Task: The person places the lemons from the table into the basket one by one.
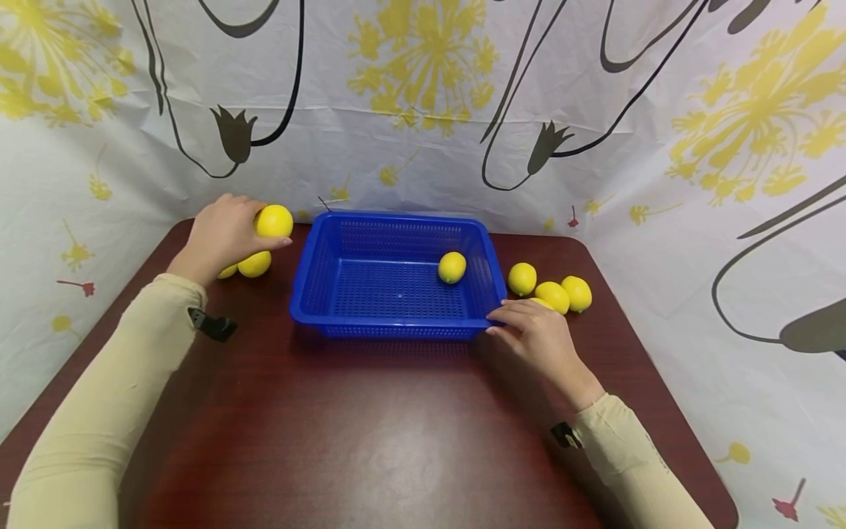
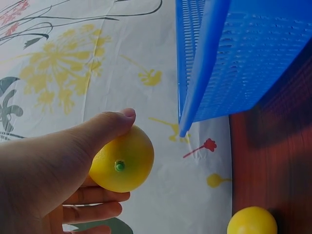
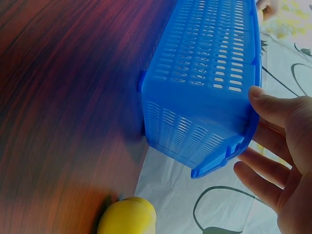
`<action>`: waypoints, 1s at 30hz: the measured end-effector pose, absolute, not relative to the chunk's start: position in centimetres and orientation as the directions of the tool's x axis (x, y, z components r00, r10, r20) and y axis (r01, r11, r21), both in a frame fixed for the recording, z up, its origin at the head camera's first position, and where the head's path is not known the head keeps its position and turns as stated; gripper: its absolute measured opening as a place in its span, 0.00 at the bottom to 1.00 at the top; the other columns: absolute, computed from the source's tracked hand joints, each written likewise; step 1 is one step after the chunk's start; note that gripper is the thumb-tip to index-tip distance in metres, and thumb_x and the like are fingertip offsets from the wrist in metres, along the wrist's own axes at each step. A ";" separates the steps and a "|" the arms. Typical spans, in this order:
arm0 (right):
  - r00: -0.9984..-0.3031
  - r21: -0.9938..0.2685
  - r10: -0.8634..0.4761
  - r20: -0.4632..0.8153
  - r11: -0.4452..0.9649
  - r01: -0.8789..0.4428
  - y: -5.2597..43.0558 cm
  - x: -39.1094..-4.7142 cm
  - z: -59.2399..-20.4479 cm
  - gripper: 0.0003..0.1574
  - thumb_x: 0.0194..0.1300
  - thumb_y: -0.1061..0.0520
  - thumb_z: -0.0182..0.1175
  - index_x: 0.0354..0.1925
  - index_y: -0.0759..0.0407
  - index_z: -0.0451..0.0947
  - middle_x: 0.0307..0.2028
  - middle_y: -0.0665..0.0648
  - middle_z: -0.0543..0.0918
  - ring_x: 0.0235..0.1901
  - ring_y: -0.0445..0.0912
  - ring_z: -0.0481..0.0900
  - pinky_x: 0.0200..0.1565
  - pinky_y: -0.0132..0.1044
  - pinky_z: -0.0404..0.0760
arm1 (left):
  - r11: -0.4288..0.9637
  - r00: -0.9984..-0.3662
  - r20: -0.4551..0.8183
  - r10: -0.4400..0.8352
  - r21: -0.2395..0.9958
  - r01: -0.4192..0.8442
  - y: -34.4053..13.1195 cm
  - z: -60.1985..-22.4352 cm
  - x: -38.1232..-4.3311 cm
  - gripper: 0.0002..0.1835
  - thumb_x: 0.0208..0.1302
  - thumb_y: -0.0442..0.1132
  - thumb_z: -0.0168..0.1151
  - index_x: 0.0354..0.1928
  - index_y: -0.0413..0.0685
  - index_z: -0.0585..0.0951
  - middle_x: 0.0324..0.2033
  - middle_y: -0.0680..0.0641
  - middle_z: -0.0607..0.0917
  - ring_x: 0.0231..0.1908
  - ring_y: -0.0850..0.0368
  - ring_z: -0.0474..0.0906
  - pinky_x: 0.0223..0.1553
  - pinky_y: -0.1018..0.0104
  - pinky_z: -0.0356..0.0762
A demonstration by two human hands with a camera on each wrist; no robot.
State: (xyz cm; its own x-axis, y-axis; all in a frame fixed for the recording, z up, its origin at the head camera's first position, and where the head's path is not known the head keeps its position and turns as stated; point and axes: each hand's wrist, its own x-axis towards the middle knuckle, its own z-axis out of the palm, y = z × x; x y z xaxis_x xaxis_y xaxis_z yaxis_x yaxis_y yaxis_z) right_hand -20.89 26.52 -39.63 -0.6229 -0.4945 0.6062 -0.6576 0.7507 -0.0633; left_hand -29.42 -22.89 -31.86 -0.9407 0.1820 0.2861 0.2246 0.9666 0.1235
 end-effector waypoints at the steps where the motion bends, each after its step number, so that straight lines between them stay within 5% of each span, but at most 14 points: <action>1: -0.623 -0.063 -0.494 0.607 0.751 -0.658 26.5 -20.9 -39.6 0.16 0.50 0.51 0.77 0.38 0.55 0.89 0.39 0.58 0.91 0.44 0.52 0.88 0.49 0.49 0.85 | 0.966 -0.940 0.286 0.185 0.125 0.228 -22.7 -31.8 -29.5 0.39 0.55 0.70 0.64 0.50 0.39 0.82 0.39 0.36 0.84 0.42 0.38 0.74 0.35 0.46 0.74; 30: -0.622 -0.065 -0.489 0.612 0.753 -0.655 26.5 -20.9 -39.7 0.16 0.49 0.51 0.78 0.37 0.55 0.89 0.38 0.57 0.91 0.43 0.53 0.88 0.48 0.49 0.85 | 0.948 -0.937 0.232 0.261 0.120 0.294 -17.9 -30.6 -32.5 0.39 0.54 0.69 0.65 0.58 0.47 0.80 0.49 0.40 0.85 0.46 0.40 0.75 0.41 0.46 0.77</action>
